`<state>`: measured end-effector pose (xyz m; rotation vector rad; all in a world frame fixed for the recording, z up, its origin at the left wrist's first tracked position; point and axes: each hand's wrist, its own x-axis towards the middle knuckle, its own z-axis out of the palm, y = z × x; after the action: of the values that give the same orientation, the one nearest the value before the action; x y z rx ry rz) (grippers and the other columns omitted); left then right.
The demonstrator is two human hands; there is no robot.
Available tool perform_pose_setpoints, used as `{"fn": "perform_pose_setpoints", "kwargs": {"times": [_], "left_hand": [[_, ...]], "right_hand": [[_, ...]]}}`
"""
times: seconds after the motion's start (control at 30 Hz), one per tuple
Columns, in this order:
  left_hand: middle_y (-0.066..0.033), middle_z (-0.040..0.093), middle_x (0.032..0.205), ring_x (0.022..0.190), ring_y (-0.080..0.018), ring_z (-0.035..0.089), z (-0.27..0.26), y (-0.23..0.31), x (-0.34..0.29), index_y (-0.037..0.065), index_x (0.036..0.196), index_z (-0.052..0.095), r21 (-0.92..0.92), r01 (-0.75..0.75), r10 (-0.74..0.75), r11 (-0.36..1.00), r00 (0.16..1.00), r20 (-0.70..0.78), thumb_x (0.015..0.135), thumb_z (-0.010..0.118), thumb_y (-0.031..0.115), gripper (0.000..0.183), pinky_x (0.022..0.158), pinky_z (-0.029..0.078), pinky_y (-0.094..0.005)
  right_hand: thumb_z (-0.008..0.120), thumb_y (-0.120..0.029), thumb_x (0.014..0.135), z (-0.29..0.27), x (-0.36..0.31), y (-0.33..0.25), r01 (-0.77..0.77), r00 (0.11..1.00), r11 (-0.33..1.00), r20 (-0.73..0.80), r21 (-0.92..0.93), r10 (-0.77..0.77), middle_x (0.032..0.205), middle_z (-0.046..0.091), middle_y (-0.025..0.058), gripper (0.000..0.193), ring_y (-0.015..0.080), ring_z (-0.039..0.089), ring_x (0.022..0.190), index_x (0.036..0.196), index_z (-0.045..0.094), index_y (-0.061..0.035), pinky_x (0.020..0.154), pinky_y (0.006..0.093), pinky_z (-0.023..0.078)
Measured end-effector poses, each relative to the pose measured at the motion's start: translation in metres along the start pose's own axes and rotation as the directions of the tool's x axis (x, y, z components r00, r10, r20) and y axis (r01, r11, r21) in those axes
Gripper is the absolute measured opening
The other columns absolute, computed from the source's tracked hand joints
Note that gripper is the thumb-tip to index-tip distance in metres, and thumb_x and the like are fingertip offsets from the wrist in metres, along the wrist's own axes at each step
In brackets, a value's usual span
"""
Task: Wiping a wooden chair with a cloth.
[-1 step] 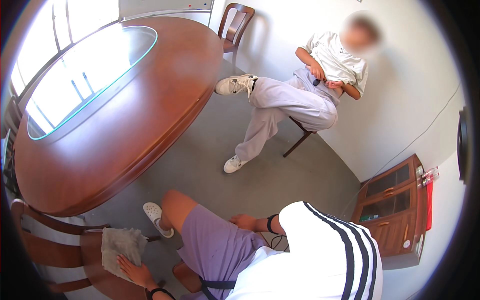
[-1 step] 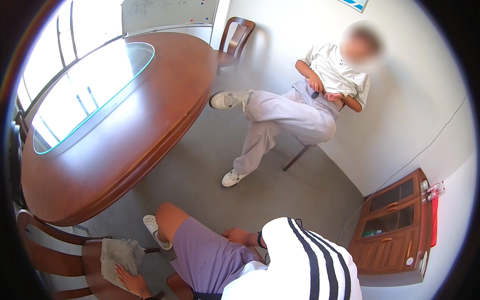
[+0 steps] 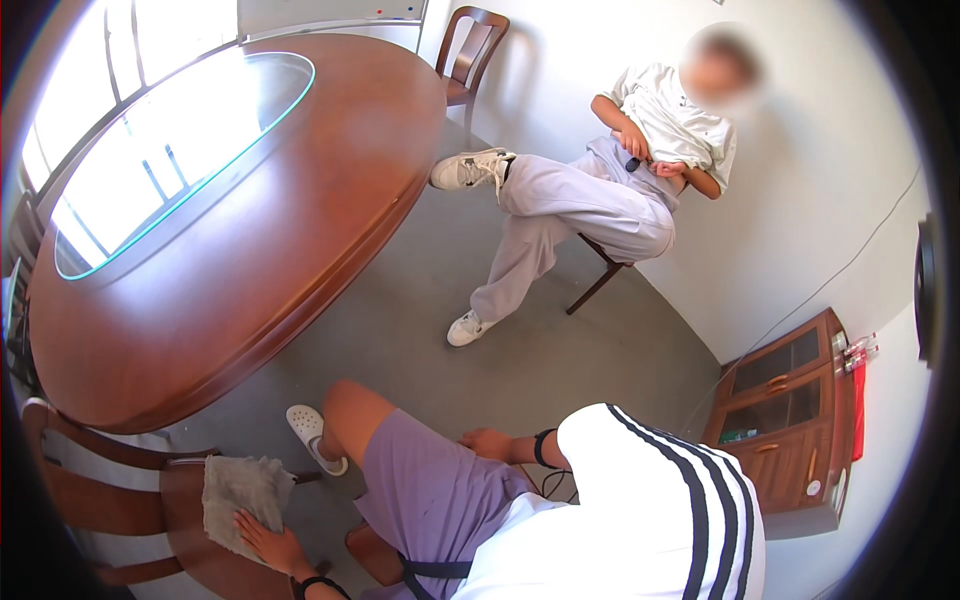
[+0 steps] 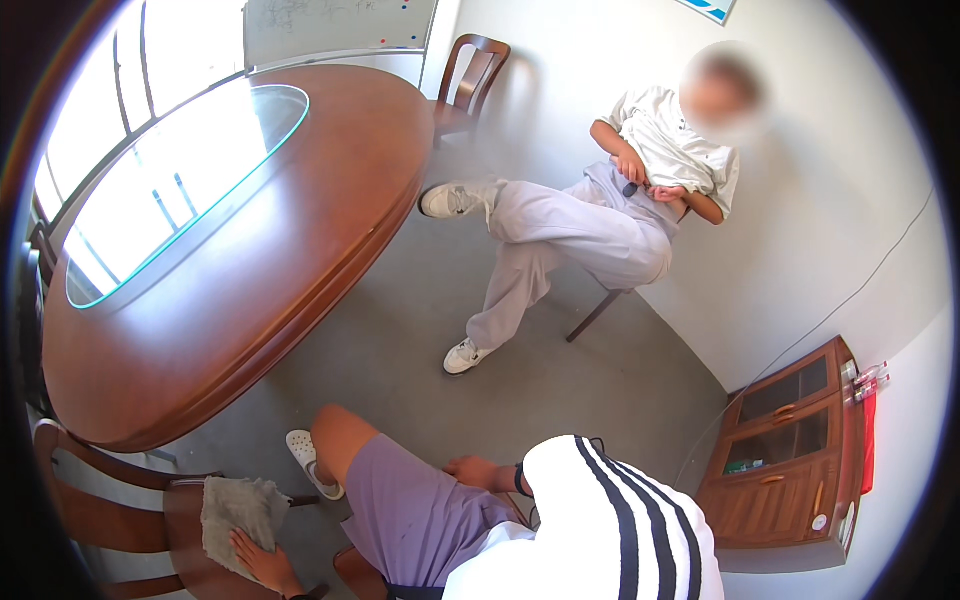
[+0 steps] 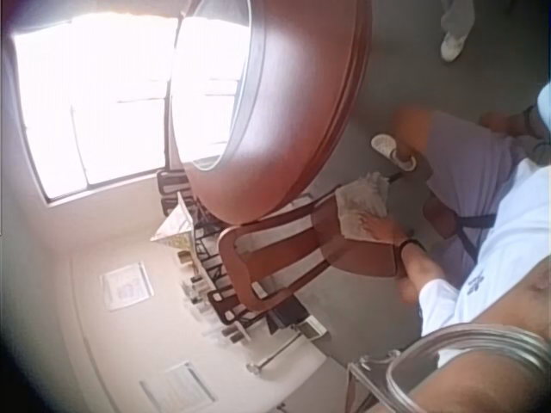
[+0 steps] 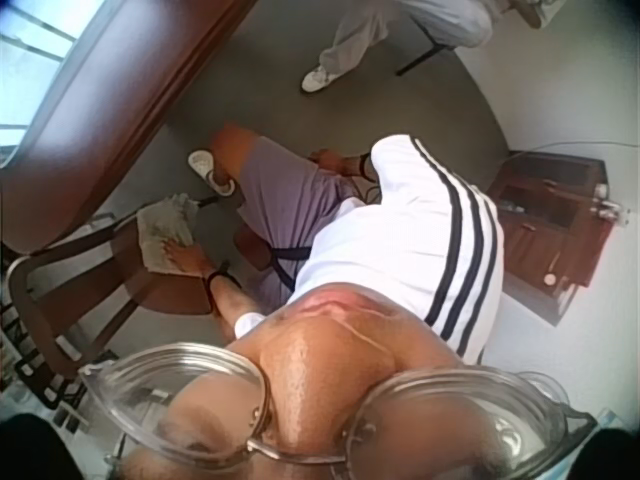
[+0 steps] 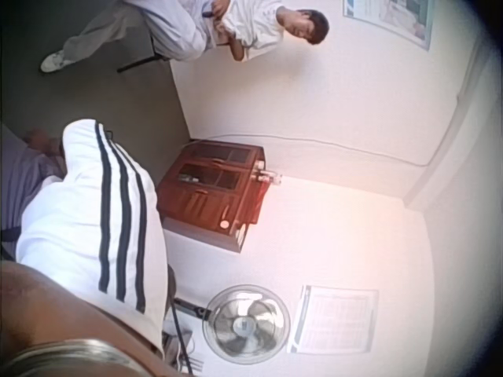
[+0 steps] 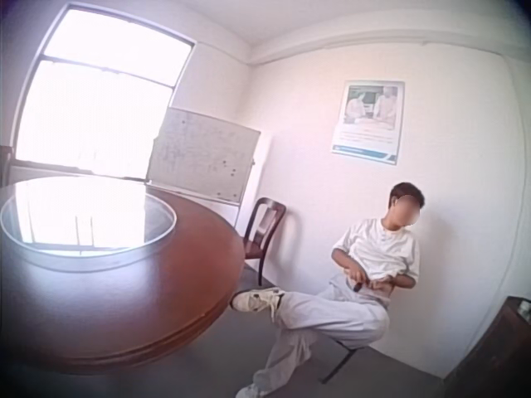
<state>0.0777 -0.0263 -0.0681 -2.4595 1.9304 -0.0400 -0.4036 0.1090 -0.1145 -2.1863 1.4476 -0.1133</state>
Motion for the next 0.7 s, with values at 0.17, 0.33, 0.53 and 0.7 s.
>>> {"fn": "perform_pose_setpoints", "kwargs": {"times": [0.17, 0.33, 0.53, 0.7], "left_hand": [[-0.0052, 0.017, 0.160, 0.147, -0.0210, 0.018, 0.006, -0.005, 0.000, 0.010, 0.153, 0.018, -0.019, -0.027, 0.026, 0.999, 0.999, -0.046, 0.071, 0.074, 0.015, 0.099, 0.121, 0.015, -0.0366], [-0.0054, 0.018, 0.160, 0.147, -0.0213, 0.018, 0.007, -0.005, 0.002, 0.010, 0.152, 0.020, -0.015, -0.022, 0.021, 1.000, 0.999, -0.044, 0.071, 0.074, 0.015, 0.098, 0.121, 0.016, -0.0374], [-0.0067, 0.020, 0.159, 0.147, -0.0227, 0.019, 0.019, -0.014, 0.002, 0.009, 0.152, 0.022, -0.033, -0.060, 0.057, 0.998, 0.995, -0.085, 0.071, 0.073, 0.015, 0.095, 0.120, 0.017, -0.0387], [-0.0070, 0.020, 0.159, 0.147, -0.0228, 0.019, 0.015, -0.008, 0.003, 0.008, 0.151, 0.022, -0.022, -0.053, 0.052, 0.998, 0.997, -0.065, 0.073, 0.071, 0.016, 0.093, 0.120, 0.016, -0.0382]], "right_hand": [[0.053, -0.028, 0.085, 0.003, 0.001, 0.001, 0.012, 1.000, 1.000, -0.012, -0.004, -0.012, 0.111, 0.060, 0.0139, 0.036, 0.0316, 0.057, 0.100, 0.111, 0.060, -0.0043, 0.086, 0.0423, 0.048], [0.053, -0.028, 0.085, 0.001, 0.003, -0.001, 0.010, 1.000, 1.000, -0.001, -0.006, -0.010, 0.111, 0.060, 0.0144, 0.036, 0.0319, 0.057, 0.101, 0.111, 0.061, -0.0043, 0.086, 0.0424, 0.048], [0.053, -0.026, 0.083, 0.006, 0.005, 0.003, 0.035, 0.999, 0.999, -0.014, 0.016, -0.035, 0.111, 0.060, 0.0162, 0.037, 0.0339, 0.058, 0.099, 0.111, 0.059, -0.0010, 0.086, 0.0431, 0.048], [0.053, -0.025, 0.083, -0.001, 0.004, 0.000, 0.015, 1.000, 1.000, -0.019, 0.015, -0.015, 0.111, 0.060, 0.0158, 0.036, 0.0334, 0.058, 0.099, 0.110, 0.059, -0.0012, 0.086, 0.0430, 0.049]]}}
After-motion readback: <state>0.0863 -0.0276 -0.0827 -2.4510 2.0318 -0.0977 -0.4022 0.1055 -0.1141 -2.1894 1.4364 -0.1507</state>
